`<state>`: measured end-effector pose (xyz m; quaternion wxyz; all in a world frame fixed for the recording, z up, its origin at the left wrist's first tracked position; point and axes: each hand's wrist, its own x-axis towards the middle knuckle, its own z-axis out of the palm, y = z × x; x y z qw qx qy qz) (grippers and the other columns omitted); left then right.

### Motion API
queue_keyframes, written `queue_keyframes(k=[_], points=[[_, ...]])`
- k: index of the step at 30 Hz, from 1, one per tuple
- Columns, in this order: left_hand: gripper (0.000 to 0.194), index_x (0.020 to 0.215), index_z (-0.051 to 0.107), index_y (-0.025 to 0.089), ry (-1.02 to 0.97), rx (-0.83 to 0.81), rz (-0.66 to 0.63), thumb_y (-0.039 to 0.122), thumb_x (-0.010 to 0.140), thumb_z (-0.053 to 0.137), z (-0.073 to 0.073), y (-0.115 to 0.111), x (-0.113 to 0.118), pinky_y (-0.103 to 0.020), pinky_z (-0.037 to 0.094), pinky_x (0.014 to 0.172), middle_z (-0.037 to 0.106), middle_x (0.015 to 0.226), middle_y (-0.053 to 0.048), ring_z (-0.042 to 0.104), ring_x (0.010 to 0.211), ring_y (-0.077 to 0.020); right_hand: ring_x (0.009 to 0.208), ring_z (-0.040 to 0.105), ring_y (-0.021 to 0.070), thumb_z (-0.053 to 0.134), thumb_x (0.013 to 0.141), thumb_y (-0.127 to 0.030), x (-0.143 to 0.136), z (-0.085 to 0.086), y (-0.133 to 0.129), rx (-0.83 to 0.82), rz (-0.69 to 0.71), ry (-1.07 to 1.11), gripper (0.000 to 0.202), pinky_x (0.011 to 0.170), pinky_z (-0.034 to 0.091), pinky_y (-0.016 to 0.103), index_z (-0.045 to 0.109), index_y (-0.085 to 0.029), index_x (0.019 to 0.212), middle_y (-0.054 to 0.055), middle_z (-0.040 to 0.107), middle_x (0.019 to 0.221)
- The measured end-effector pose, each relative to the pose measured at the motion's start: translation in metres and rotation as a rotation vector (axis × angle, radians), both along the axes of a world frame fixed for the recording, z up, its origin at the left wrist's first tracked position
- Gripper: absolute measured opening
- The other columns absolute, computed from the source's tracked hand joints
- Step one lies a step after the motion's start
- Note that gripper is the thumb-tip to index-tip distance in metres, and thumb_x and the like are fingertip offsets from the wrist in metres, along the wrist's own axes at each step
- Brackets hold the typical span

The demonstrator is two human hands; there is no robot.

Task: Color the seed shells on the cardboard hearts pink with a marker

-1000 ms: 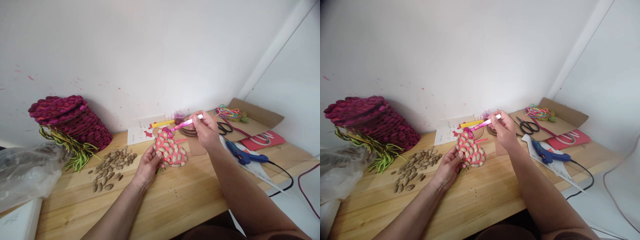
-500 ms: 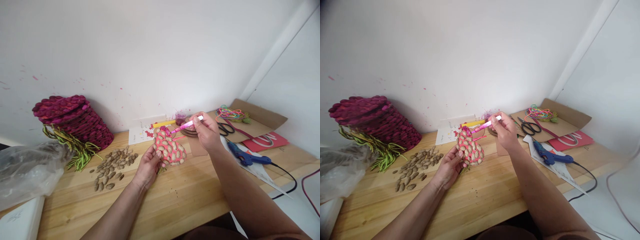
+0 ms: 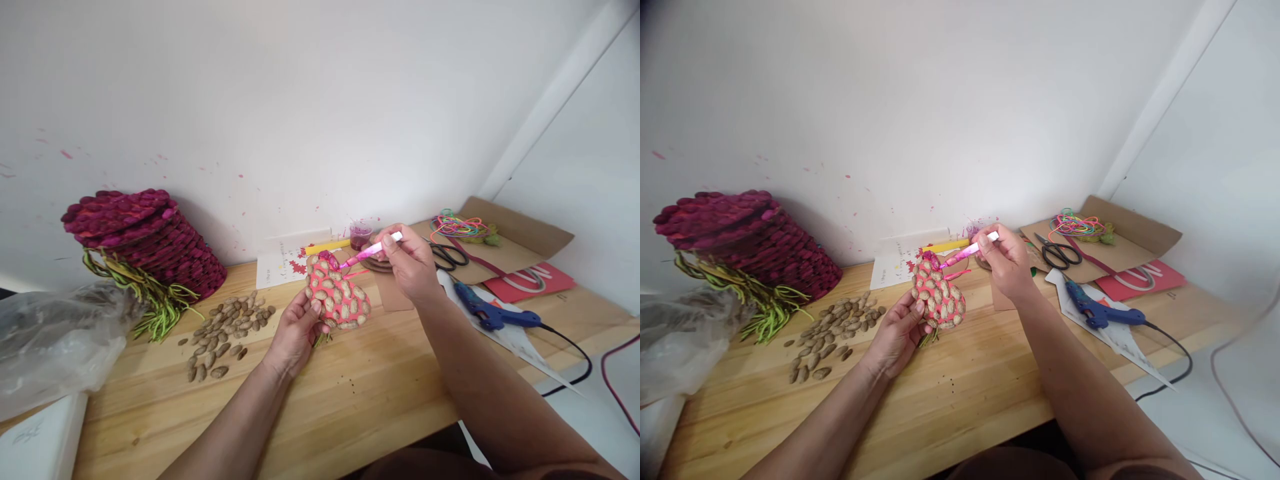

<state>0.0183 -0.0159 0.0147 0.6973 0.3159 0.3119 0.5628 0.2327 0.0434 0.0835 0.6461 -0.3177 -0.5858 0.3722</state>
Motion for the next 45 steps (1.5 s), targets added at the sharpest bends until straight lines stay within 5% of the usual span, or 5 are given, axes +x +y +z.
queue_keyframes(k=[35, 45], points=[[0.059, 0.117, 0.074, 0.015, 0.004, -0.01, -0.016, 0.034, 0.067, 0.099, -0.002, 0.0001, -0.0001, -0.018, 0.054, 0.049, 0.068, 0.092, -0.002, 0.058, 0.065, -0.0084, 0.056, 0.05, 0.0091, 0.079, 0.084, -0.061, -0.0018, 0.0034, -0.0033, 0.074, -0.096, -0.055, 0.041, 0.051, 0.037, 0.021, 0.069, -0.021, 0.084, -0.003, 0.057, 0.063], [0.056, 0.11, 0.073, 0.016, 0.005, -0.013, 0.0, 0.036, 0.065, 0.1, -0.0012, -0.0004, 0.0007, -0.02, 0.058, 0.051, 0.069, 0.093, -0.002, 0.061, 0.067, -0.0095, 0.056, 0.048, 0.0098, 0.085, 0.08, -0.057, -0.0037, 0.0032, 0.0036, 0.058, -0.055, 0.134, 0.037, 0.052, 0.039, 0.023, 0.069, -0.023, 0.083, -0.005, 0.053, 0.06]])
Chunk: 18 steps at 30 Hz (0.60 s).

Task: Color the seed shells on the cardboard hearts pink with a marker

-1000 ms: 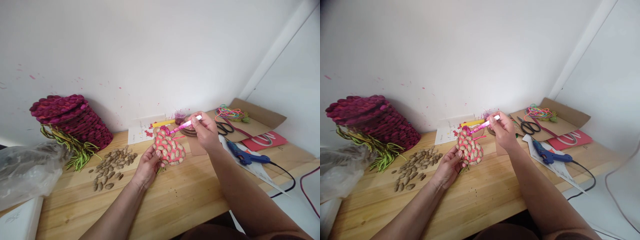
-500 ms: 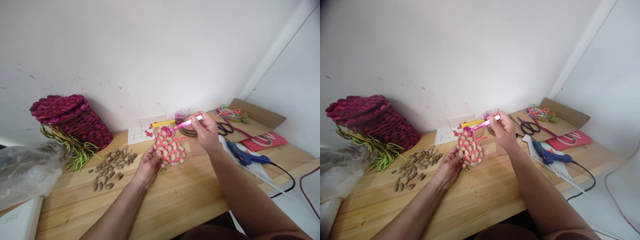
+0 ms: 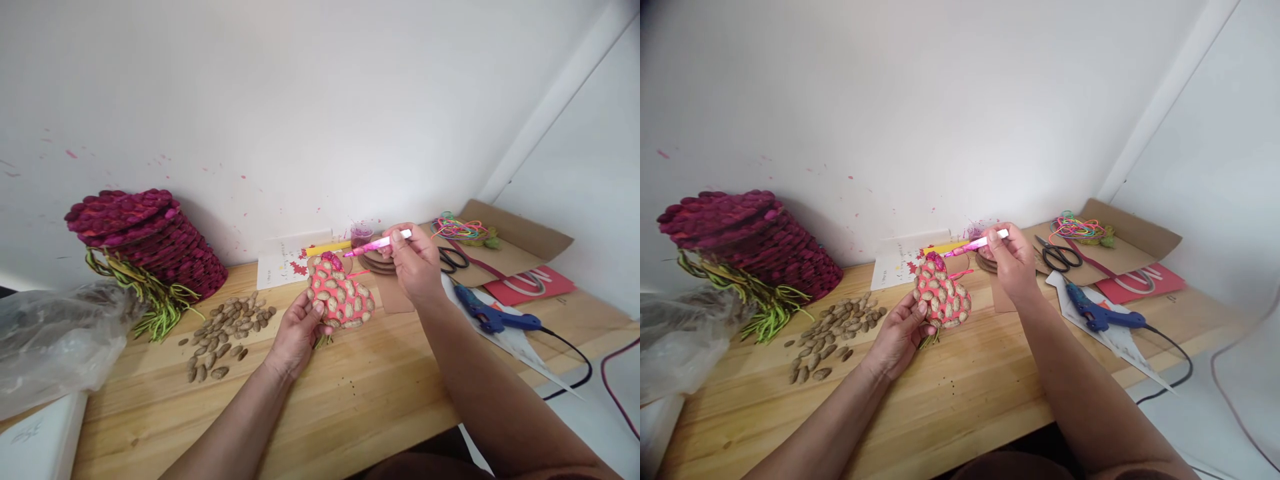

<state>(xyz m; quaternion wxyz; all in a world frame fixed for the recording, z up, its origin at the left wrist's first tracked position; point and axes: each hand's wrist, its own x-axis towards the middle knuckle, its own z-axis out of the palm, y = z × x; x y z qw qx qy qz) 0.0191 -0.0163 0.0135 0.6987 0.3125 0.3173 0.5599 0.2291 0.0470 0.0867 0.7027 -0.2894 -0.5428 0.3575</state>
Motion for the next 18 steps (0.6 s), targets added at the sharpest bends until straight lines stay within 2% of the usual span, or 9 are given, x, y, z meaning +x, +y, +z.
queue_keyframes(k=[3, 8, 13, 18], points=[[0.059, 0.111, 0.072, 0.016, 0.007, -0.016, 0.016, 0.035, 0.063, 0.101, 0.0004, 0.0006, 0.0012, -0.021, 0.059, 0.053, 0.072, 0.1, -0.004, 0.065, 0.07, -0.0111, 0.056, 0.049, 0.0103, 0.085, 0.079, -0.056, 0.001, -0.001, 0.0015, -0.024, 0.008, 0.032, 0.037, 0.052, 0.041, 0.025, 0.068, -0.023, 0.082, -0.005, 0.053, 0.061], [0.061, 0.109, 0.07, 0.017, 0.039, -0.019, 0.028, 0.035, 0.06, 0.102, -0.0025, 0.0015, 0.0025, -0.022, 0.061, 0.057, 0.074, 0.096, -0.004, 0.068, 0.072, -0.0132, 0.058, 0.051, 0.0106, 0.084, 0.081, -0.056, 0.0005, -0.0046, 0.0017, -0.023, 0.001, 0.007, 0.036, 0.055, 0.043, 0.025, 0.069, -0.023, 0.084, -0.004, 0.056, 0.063], [0.057, 0.113, 0.069, 0.018, 0.087, 0.045, -0.003, 0.036, 0.067, 0.098, -0.0064, 0.0006, 0.0017, -0.022, 0.06, 0.058, 0.075, 0.097, -0.004, 0.069, 0.074, -0.0141, 0.059, 0.05, 0.0101, 0.082, 0.082, -0.059, -0.0018, -0.0053, -0.0004, -0.026, -0.036, -0.071, 0.038, 0.056, 0.042, 0.024, 0.071, -0.023, 0.088, -0.004, 0.059, 0.066], [0.057, 0.118, 0.07, 0.018, 0.096, 0.062, -0.026, 0.036, 0.07, 0.096, -0.0057, -0.001, 0.0009, -0.022, 0.059, 0.058, 0.075, 0.095, -0.004, 0.068, 0.074, -0.014, 0.06, 0.049, 0.0104, 0.081, 0.083, -0.058, -0.0019, -0.0022, -0.0033, 0.004, -0.024, -0.071, 0.037, 0.057, 0.04, 0.024, 0.07, -0.023, 0.086, -0.005, 0.055, 0.063]])
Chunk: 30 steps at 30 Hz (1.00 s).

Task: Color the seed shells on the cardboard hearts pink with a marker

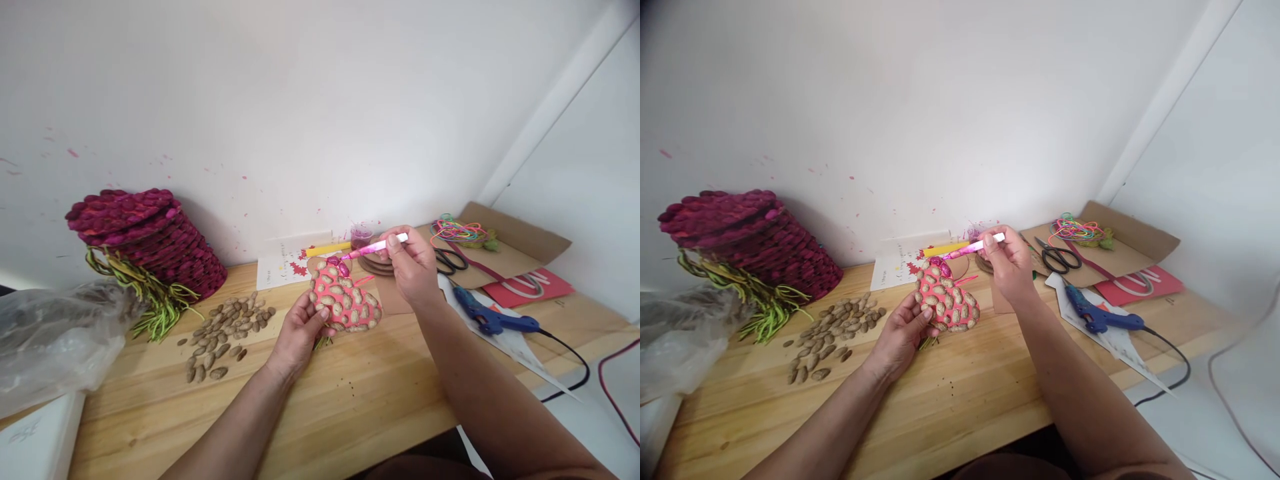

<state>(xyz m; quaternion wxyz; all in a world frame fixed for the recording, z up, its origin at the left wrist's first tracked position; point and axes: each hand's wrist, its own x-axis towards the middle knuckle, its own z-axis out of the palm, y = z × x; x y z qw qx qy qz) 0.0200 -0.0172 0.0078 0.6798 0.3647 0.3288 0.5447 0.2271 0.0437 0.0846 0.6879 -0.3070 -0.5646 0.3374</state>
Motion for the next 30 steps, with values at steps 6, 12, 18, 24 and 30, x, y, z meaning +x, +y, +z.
queue_keyframes(k=[6, 12, 18, 24, 30], points=[[0.058, 0.119, 0.071, 0.019, -0.003, -0.004, -0.002, 0.036, 0.069, 0.096, 0.0031, -0.0006, 0.0002, -0.022, 0.058, 0.057, 0.074, 0.095, -0.005, 0.067, 0.074, -0.0144, 0.06, 0.05, 0.0112, 0.079, 0.084, -0.061, -0.0001, 0.0015, -0.0023, -0.003, -0.036, -0.057, 0.04, 0.057, 0.042, 0.025, 0.068, -0.023, 0.087, -0.003, 0.057, 0.065], [0.059, 0.12, 0.071, 0.019, 0.001, -0.007, -0.021, 0.038, 0.07, 0.096, 0.0029, -0.0013, -0.0003, -0.022, 0.056, 0.057, 0.075, 0.097, -0.006, 0.067, 0.075, -0.0149, 0.06, 0.049, 0.0113, 0.077, 0.085, -0.062, -0.0003, 0.0019, -0.0018, 0.013, -0.051, -0.056, 0.041, 0.056, 0.042, 0.024, 0.066, -0.023, 0.088, -0.004, 0.056, 0.066], [0.061, 0.123, 0.07, 0.019, -0.008, -0.015, -0.026, 0.036, 0.07, 0.096, 0.0029, -0.0015, -0.0006, -0.021, 0.056, 0.056, 0.074, 0.099, -0.005, 0.067, 0.074, -0.014, 0.059, 0.049, 0.0108, 0.078, 0.086, -0.059, 0.0015, 0.0029, -0.002, 0.028, -0.003, -0.027, 0.038, 0.057, 0.042, 0.024, 0.067, -0.023, 0.086, -0.004, 0.056, 0.065], [0.059, 0.119, 0.071, 0.019, -0.006, -0.019, -0.023, 0.036, 0.069, 0.097, 0.0045, -0.0014, -0.0007, -0.022, 0.056, 0.057, 0.074, 0.096, -0.004, 0.067, 0.073, -0.0142, 0.057, 0.046, 0.0112, 0.077, 0.086, -0.06, 0.0027, 0.002, -0.0032, 0.032, -0.014, -0.064, 0.039, 0.051, 0.036, 0.024, 0.067, -0.023, 0.086, -0.003, 0.054, 0.064], [0.057, 0.119, 0.073, 0.02, 0.006, -0.011, -0.023, 0.036, 0.07, 0.096, 0.0022, -0.0018, -0.0011, -0.022, 0.055, 0.056, 0.073, 0.097, -0.005, 0.065, 0.073, -0.0136, 0.055, 0.043, 0.0114, 0.074, 0.088, -0.062, 0.0015, 0.0073, -0.0075, 0.051, -0.069, -0.13, 0.038, 0.049, 0.033, 0.025, 0.066, -0.025, 0.085, -0.004, 0.05, 0.062]])
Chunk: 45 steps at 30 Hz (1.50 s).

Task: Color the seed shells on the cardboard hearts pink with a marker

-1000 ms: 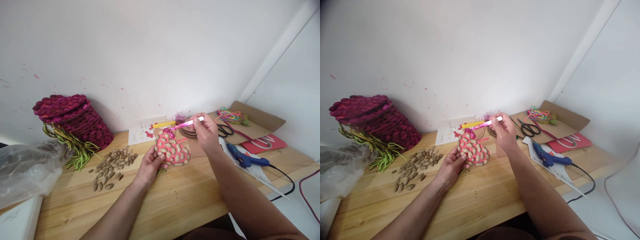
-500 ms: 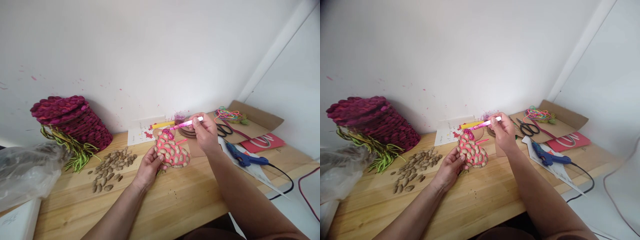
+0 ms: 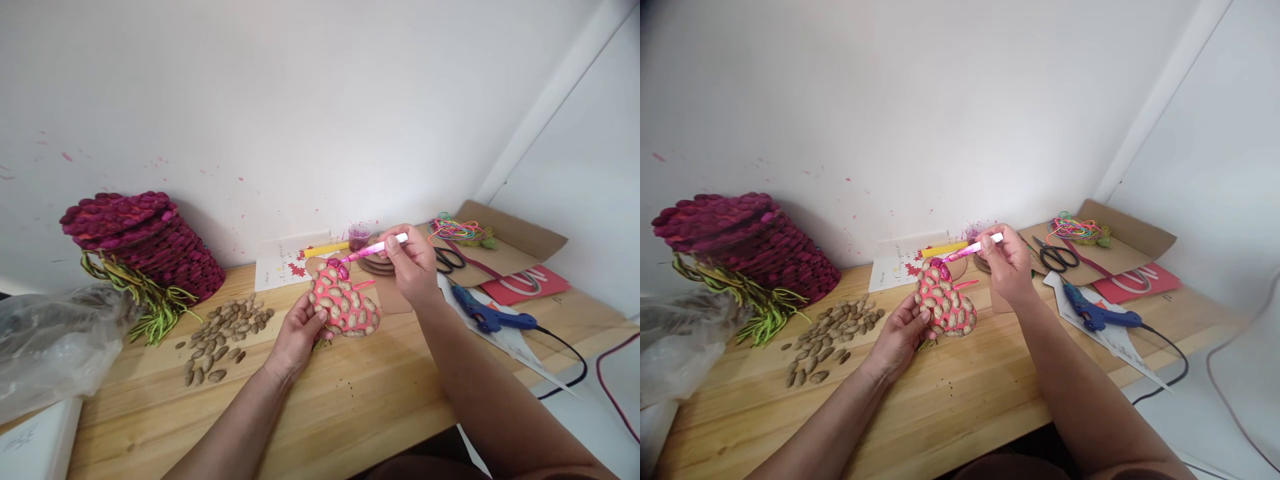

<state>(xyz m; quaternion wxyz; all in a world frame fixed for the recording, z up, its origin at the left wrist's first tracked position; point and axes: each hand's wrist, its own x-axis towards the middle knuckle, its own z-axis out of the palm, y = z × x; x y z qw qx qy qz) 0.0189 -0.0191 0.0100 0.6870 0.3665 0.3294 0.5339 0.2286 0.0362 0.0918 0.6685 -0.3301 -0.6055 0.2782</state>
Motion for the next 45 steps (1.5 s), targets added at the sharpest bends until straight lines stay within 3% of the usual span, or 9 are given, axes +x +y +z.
queue_keyframes(k=[10, 15, 20, 24, 31, 37, 45], points=[[0.06, 0.122, 0.071, 0.019, -0.003, 0.003, -0.005, 0.037, 0.071, 0.096, 0.001, 0.001, 0.0, -0.021, 0.055, 0.056, 0.074, 0.097, -0.006, 0.065, 0.074, -0.0136, 0.054, 0.042, 0.0114, 0.074, 0.088, -0.06, -0.001, 0.0, 0.0, 0.024, 0.003, 0.031, 0.037, 0.048, 0.031, 0.025, 0.066, -0.025, 0.085, -0.003, 0.052, 0.063], [0.061, 0.123, 0.071, 0.019, -0.001, -0.007, 0.009, 0.036, 0.07, 0.096, 0.002, 0.0, 0.001, -0.021, 0.054, 0.056, 0.074, 0.098, -0.006, 0.065, 0.073, -0.0139, 0.055, 0.045, 0.0124, 0.069, 0.093, -0.06, -0.002, 0.002, -0.008, 0.059, -0.065, -0.091, 0.036, 0.049, 0.034, 0.026, 0.065, -0.025, 0.086, -0.003, 0.052, 0.063], [0.055, 0.116, 0.073, 0.019, 0.005, -0.002, 0.027, 0.036, 0.069, 0.096, 0.001, 0.001, 0.001, -0.021, 0.053, 0.056, 0.072, 0.089, -0.004, 0.063, 0.07, -0.0134, 0.075, 0.062, 0.0181, 0.061, 0.1, -0.046, 0.002, -0.008, -0.011, 0.169, -0.178, -0.265, 0.023, 0.067, 0.049, 0.033, 0.068, -0.024, 0.099, 0.005, 0.067, 0.087], [0.054, 0.117, 0.073, 0.019, 0.015, 0.016, 0.003, 0.037, 0.071, 0.095, -0.001, 0.002, 0.0, -0.022, 0.054, 0.057, 0.072, 0.091, -0.005, 0.063, 0.071, -0.0139, 0.087, 0.066, 0.0206, 0.059, 0.102, -0.039, 0.002, -0.012, -0.01, 0.243, -0.227, -0.33, 0.017, 0.078, 0.051, 0.036, 0.068, -0.025, 0.103, 0.006, 0.07, 0.097], [0.056, 0.119, 0.072, 0.019, -0.003, 0.015, 0.016, 0.036, 0.071, 0.096, 0.0, 0.002, 0.001, -0.021, 0.057, 0.057, 0.073, 0.095, -0.005, 0.065, 0.072, -0.0136, 0.063, 0.056, 0.0144, 0.061, 0.101, -0.044, -0.004, -0.007, -0.014, 0.176, -0.182, -0.167, 0.021, 0.057, 0.043, 0.029, 0.067, -0.025, 0.096, 0.001, 0.062, 0.077], [0.061, 0.123, 0.069, 0.019, 0.003, 0.015, 0.015, 0.036, 0.071, 0.096, 0.001, 0.001, 0.001, -0.022, 0.059, 0.057, 0.074, 0.097, -0.005, 0.068, 0.075, -0.015, 0.077, 0.063, 0.0153, 0.061, 0.102, -0.042, -0.003, -0.01, -0.01, 0.18, -0.204, -0.218, 0.019, 0.067, 0.05, 0.03, 0.068, -0.024, 0.101, 0.004, 0.069, 0.093], [0.057, 0.104, 0.067, 0.019, -0.065, -0.025, 0.12, 0.032, 0.062, 0.101, 0.0, 0.004, 0.004, -0.022, 0.062, 0.06, 0.075, 0.096, -0.002, 0.07, 0.075, -0.0133, 0.059, 0.055, 0.0113, 0.067, 0.097, -0.054, -0.009, -0.005, -0.005, 0.165, -0.242, -0.072, 0.031, 0.054, 0.044, 0.024, 0.066, -0.024, 0.093, -0.003, 0.062, 0.069]])
